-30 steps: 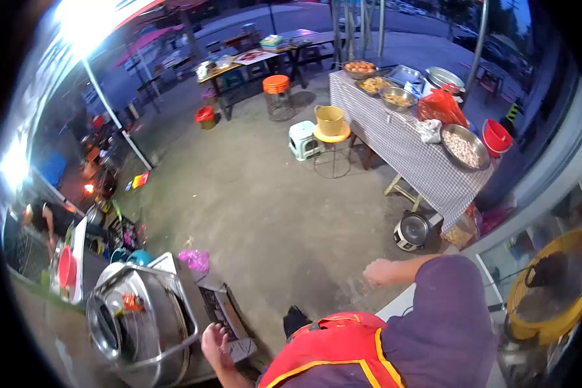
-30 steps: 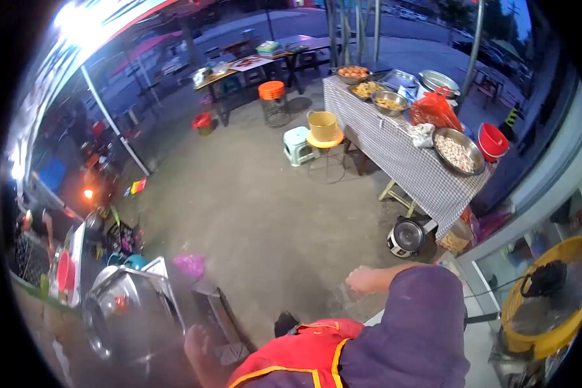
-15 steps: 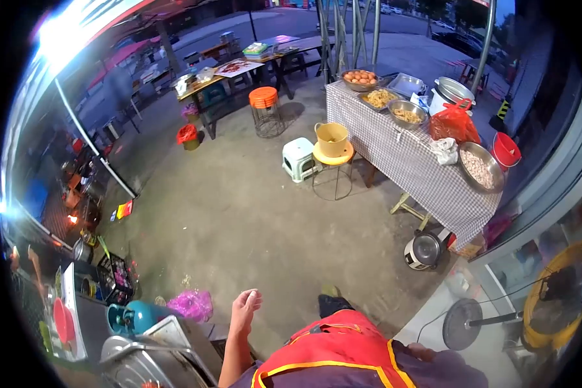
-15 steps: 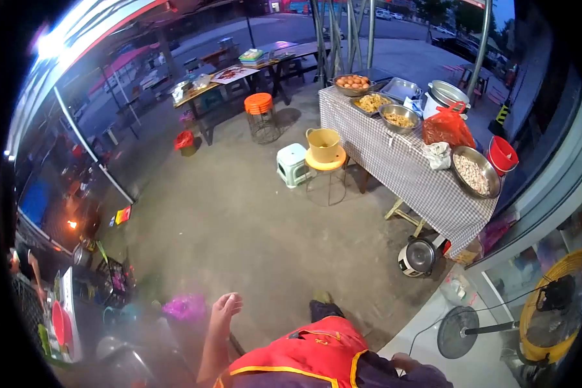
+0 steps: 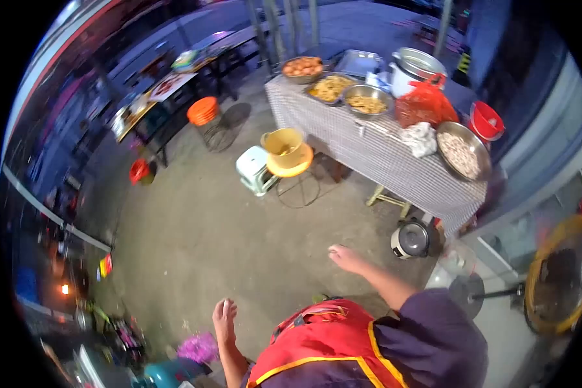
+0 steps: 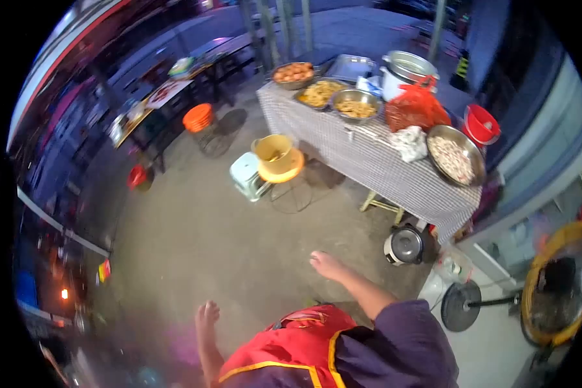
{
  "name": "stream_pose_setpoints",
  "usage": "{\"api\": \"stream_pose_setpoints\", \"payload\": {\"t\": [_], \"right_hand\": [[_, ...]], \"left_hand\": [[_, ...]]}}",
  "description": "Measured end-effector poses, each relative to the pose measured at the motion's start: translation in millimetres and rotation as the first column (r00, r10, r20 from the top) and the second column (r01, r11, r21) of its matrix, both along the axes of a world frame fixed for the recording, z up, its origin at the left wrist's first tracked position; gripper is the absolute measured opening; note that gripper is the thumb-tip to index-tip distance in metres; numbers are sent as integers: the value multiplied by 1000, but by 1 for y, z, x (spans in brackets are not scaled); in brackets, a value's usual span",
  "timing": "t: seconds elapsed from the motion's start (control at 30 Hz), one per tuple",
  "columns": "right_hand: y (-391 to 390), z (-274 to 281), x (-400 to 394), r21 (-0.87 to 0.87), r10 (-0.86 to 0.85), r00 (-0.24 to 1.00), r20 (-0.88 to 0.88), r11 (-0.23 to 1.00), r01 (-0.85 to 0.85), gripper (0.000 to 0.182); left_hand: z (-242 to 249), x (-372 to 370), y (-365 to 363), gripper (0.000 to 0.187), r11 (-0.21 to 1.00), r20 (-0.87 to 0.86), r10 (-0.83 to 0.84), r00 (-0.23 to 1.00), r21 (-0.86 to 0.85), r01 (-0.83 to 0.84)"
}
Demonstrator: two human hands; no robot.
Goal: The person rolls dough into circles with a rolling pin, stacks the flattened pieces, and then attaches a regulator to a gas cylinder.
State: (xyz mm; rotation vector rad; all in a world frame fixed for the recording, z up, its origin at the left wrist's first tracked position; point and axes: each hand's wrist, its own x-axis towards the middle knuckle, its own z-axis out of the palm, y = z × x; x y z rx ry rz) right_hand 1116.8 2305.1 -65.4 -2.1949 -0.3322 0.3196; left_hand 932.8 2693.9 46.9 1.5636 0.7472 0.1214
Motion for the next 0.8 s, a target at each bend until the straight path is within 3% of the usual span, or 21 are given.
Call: {"api": "stream_pose_setpoints", "payload": {"t": [0.03, 0.1, 0.13, 0.17, 0.2, 0.23, 0.27, 0.37, 0.5, 0.63, 0.73, 0.8], "right_hand": [[7, 12, 10, 21, -22, 999, 41, 1000, 21, 33], [6, -6, 21, -27, 9, 998, -57, 1000, -11, 31], [8, -20, 24, -44, 36, 993, -110, 998, -41, 30], [0, -38, 20, -102, 48, 992, -115, 993, -60, 29], [-17, -65, 7, -157, 66, 990, -126, 984, -86, 29], [-46, -150, -7, -225, 252, 968, -2, 943, -246, 21], [-69, -164, -26, -344, 257, 961, -106, 897, -278, 21], [-141, -179, -106, -596, 22, 904, -426, 746, -299, 24], [-170, -162, -134, -679, -172, 807, -565, 652, -337, 27], [-111, -146, -74, -690, -249, 766, -593, 647, -324, 31], [-27, -148, 5, -682, -290, 820, -493, 714, -157, 34], [51, -138, 73, -583, -344, 862, -372, 809, 71, 36]], "left_hand": [[-19, 2, 7, 35, 1000, -48, 17, 999, -7, -17], [-87, -17, 34, 30, 994, -65, 34, 997, -98, -41], [-151, -37, 72, 26, 981, -88, -110, 990, -168, 94], [-172, -41, 80, 26, 982, -206, -121, 971, -171, 86], [-180, -38, 75, 26, 984, -359, -102, 928, -174, 40], [-189, -32, 77, 26, 985, -465, -93, 880, -171, 13], [-198, -29, 83, 25, 985, -530, -92, 843, -175, -2], [-221, -16, 112, 25, 982, -615, -98, 782, -186, -23], [-239, -2, 160, 25, 971, -585, -23, 811, -208, -122], [-226, 63, 212, 25, 947, -433, 70, 899, -254, -196], [-189, 137, 243, 25, 927, -244, 125, 962, -317, -200], [-156, 172, 255, 26, 946, -161, 136, 978, -271, -177]]}}
